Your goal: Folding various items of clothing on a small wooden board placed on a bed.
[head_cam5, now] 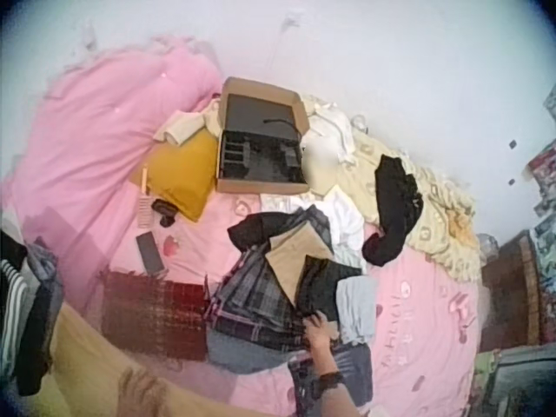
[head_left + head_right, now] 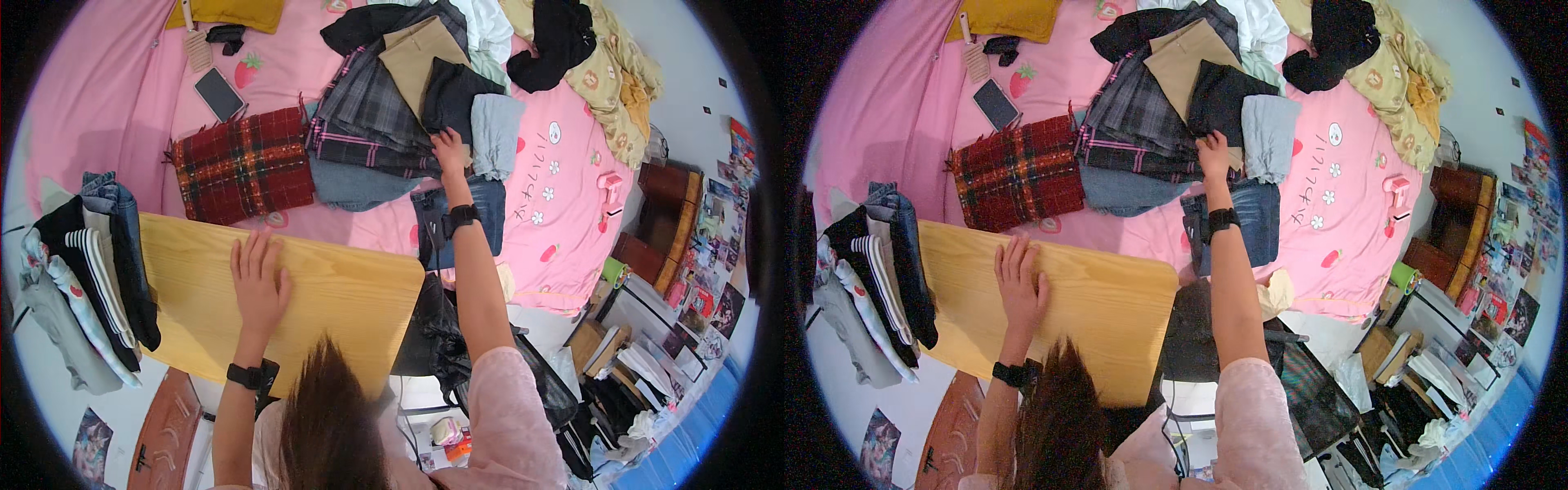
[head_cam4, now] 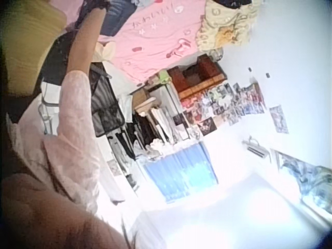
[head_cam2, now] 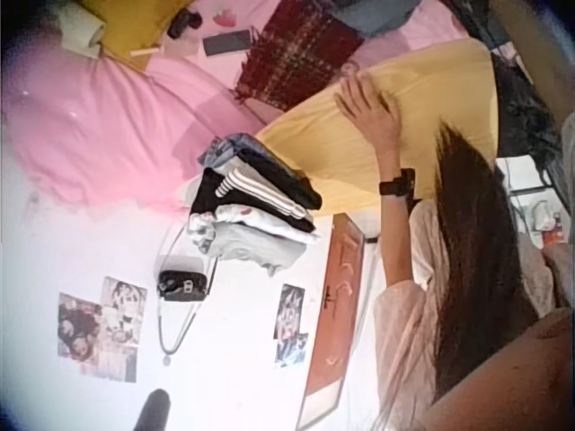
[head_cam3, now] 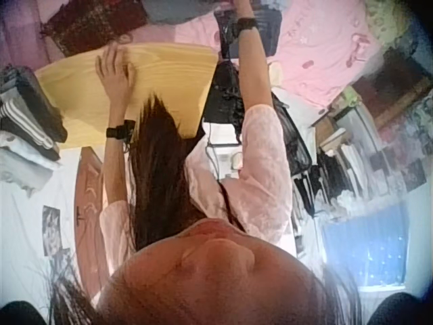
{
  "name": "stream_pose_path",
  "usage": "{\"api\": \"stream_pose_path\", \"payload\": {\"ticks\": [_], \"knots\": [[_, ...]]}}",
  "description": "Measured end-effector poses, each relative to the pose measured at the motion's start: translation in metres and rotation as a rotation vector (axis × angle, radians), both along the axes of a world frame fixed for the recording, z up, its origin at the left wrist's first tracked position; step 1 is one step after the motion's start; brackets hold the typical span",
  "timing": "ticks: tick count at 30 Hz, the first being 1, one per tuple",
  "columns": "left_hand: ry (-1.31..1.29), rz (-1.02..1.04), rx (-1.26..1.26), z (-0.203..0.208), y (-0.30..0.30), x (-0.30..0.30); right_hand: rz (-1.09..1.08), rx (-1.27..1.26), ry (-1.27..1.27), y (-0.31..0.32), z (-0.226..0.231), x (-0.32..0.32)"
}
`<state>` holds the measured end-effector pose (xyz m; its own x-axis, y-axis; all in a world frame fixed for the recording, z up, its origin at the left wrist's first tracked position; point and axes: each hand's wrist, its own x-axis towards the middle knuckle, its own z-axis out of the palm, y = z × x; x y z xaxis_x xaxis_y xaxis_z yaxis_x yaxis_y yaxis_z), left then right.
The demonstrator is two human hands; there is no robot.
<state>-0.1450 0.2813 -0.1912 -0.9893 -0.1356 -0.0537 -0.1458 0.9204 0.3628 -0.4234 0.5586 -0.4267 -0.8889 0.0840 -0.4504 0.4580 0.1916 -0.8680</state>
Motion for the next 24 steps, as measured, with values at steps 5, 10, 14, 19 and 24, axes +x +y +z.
{"api": "stream_pose_path", "payload": {"ticks": [5,10,14,19,24], "knots": [[-0.003,0.01,-0.002,0.0,-0.002,0.003,0.077,0.57,0.188,0.019,0.023,0.002],[0.015,0.001,0.017,0.001,-0.001,0.0,-0.093,0.276,0.056,0.041,0.045,-0.008],[0.04,0.004,0.029,0.008,0.002,-0.005,-0.353,-0.331,-0.015,0.067,0.072,-0.014],[0.056,0.014,0.026,0.011,0.0,0.0,-0.31,-0.561,0.149,0.037,0.203,-0.004],[0.097,-0.003,0.045,0.011,-0.004,0.004,-0.033,-0.458,0.41,0.004,0.318,0.021]]}}
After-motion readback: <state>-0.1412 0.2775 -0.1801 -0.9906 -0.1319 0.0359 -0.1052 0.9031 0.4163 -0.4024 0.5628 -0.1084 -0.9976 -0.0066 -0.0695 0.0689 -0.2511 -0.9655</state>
